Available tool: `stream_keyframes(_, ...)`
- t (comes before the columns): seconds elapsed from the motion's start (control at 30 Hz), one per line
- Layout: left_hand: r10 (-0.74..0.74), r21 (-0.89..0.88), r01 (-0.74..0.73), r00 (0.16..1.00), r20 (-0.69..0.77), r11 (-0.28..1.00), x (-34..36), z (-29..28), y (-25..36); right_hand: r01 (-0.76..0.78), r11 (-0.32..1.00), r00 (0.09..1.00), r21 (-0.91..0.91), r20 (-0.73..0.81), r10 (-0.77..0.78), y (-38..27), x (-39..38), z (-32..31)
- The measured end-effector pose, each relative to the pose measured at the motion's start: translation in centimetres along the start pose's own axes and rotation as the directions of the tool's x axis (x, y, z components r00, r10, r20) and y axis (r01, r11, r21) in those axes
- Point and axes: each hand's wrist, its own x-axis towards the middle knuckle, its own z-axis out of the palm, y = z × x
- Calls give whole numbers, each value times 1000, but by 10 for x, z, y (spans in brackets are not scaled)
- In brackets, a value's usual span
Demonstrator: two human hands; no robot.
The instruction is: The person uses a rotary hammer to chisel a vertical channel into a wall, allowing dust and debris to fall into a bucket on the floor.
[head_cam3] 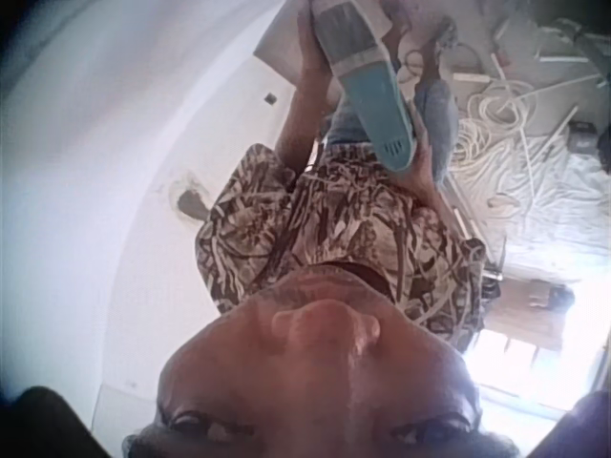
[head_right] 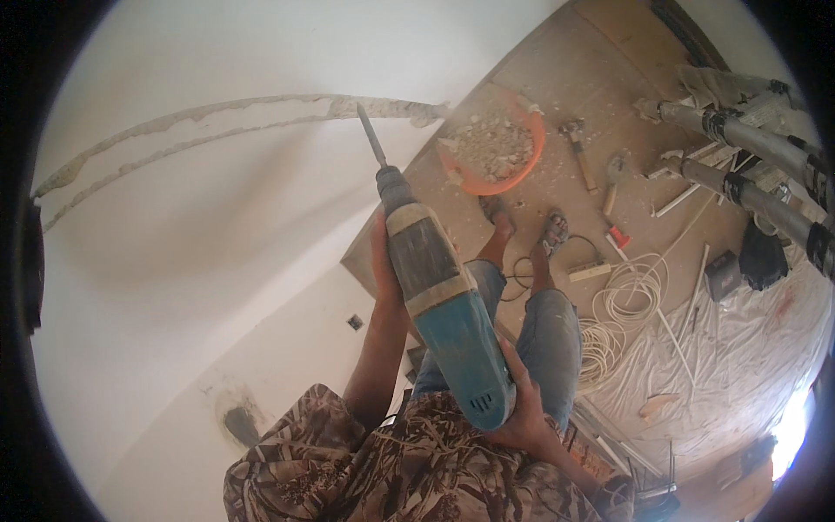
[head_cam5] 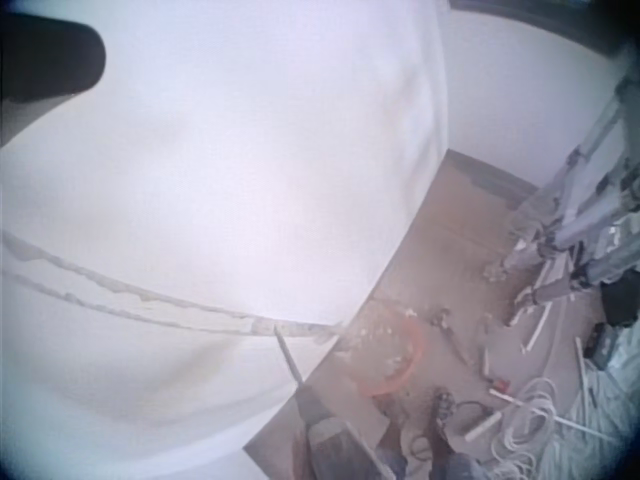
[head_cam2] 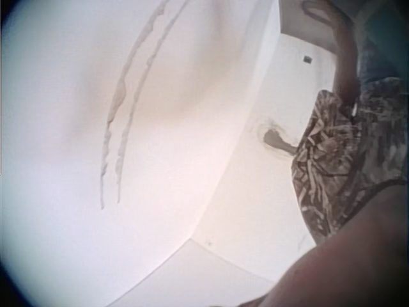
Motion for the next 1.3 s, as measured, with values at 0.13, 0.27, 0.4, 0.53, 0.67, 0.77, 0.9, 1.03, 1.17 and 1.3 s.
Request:
stream_keyframes(0.13,143,319,-96,981,-128,943,29,-12,30,35,999,999,40,-21,-34,-10,33,16)
stream_keyframes(0.27,107,293,-59,983,-151,954,46,-33,57,-7,991,999,130,-35,12,-42,46,37)
stream_keyframes(0.4,37,213,-33,999,-14,976,46,-38,71,-6,999,1000,33,-26,7,-61,60,46)
stream_keyframes(0.53,73,236,-56,995,-64,970,46,-30,68,-83,986,996,143,-2,84,-56,61,45)
stream_keyframes(0.67,70,195,-52,994,-86,979,33,-24,45,-48,998,998,31,-44,50,-32,40,35)
stream_keyframes(0.77,75,172,-53,989,-126,984,16,-25,27,-48,996,998,68,-28,50,-12,17,26)
stream_keyframes(0.9,94,216,-48,974,-205,975,-17,-31,8,43,999,998,-11,39,-42,-4,-18,14)
stream_keyframes(1.03,149,238,-103,972,-180,966,-38,-32,5,211,977,977,-30,51,-209,-7,-28,7)
stream_keyframes(1.17,168,247,-137,980,-108,959,-42,-28,21,252,967,963,27,88,-253,-6,-19,11)
stream_keyframes(1.3,136,246,-107,986,-101,963,-38,-24,35,174,965,977,199,86,-194,-2,-13,28)
